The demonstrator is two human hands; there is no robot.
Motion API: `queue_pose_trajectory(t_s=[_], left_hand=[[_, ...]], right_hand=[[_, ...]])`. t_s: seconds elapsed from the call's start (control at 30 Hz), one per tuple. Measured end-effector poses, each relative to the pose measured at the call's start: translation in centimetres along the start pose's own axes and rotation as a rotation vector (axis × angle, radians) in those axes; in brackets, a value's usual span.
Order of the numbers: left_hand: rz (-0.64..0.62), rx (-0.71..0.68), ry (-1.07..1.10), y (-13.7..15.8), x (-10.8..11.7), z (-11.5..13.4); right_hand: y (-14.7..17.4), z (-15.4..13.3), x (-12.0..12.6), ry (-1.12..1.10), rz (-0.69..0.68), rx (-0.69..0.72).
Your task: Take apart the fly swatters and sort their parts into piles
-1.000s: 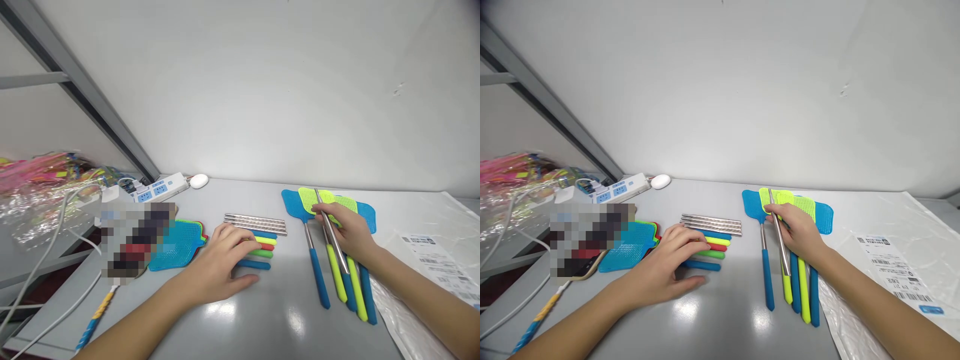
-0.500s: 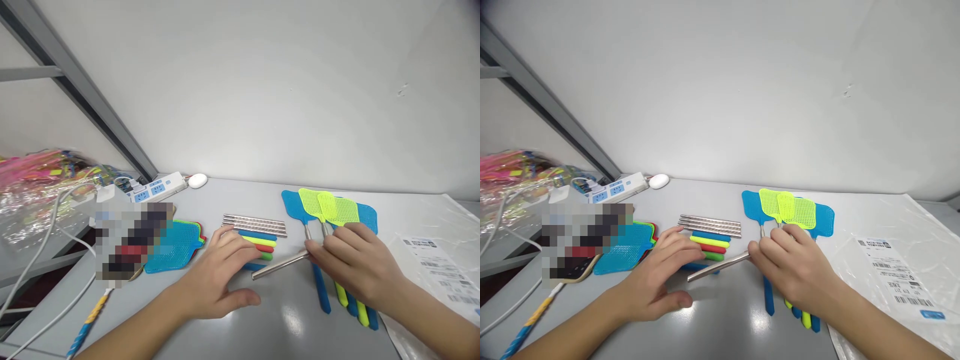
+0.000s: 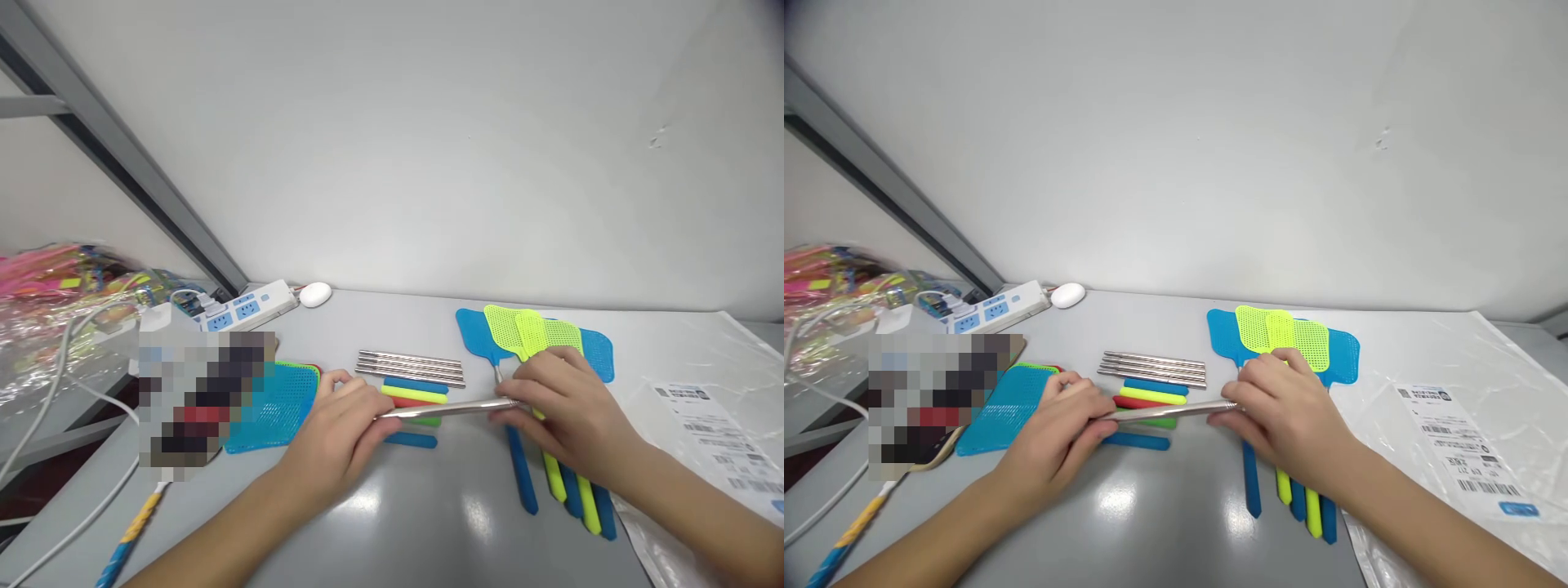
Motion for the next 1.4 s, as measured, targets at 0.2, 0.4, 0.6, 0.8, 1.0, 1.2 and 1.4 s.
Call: queue_pose_trajectory(t_s=[0.2, 0.4, 0.6, 0.8, 1.0, 1.2, 1.4], left_hand=[[0.082, 0.079, -0.042, -0.4, 1.2, -1.5], [0.108, 0.086, -0.061, -0.5, 1.3, -1.8], [0.091, 0.028, 0.076, -0.4, 1.1, -0.6], [0.06, 0.042, 0.113, -0.2, 0.8, -0.8], [-0.077, -0.106, 0.032, 0.0, -0.6, 1.9], [-0.034, -0.203, 0.015, 0.6, -1.4, 4.4], [-0.025, -0.223, -0.001, 1.5, -2.3, 4.6]], right_hand=[[0.3, 1.7, -0.8, -0.288, -0.026, -0.115], [0.6, 0.9, -1.3, -0.366, -0.042, -0.092], [0.6, 0.8, -0.8, -0.407, -0.04, -0.116], [0.5, -0.1, 0.3, -0.515, -0.007, -0.159], [1.8, 1.6, -0.8, -0.684, 0.073, -0.564], [0.4, -1.3, -3.2, -0.766, 0.057, -0.618], [-3.1, -6.1, -5.2, -0.656, -0.162, -0.413]])
Point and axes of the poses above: each hand's wrist, its own y-axis away from the middle knuckle, its own x-axis out of the back of the hand, z = x × y, the point moved 9 cm from there along -y, towards the middle knuckle, and after that the axes turned 10 degrees about z, right-handed, at the moved point
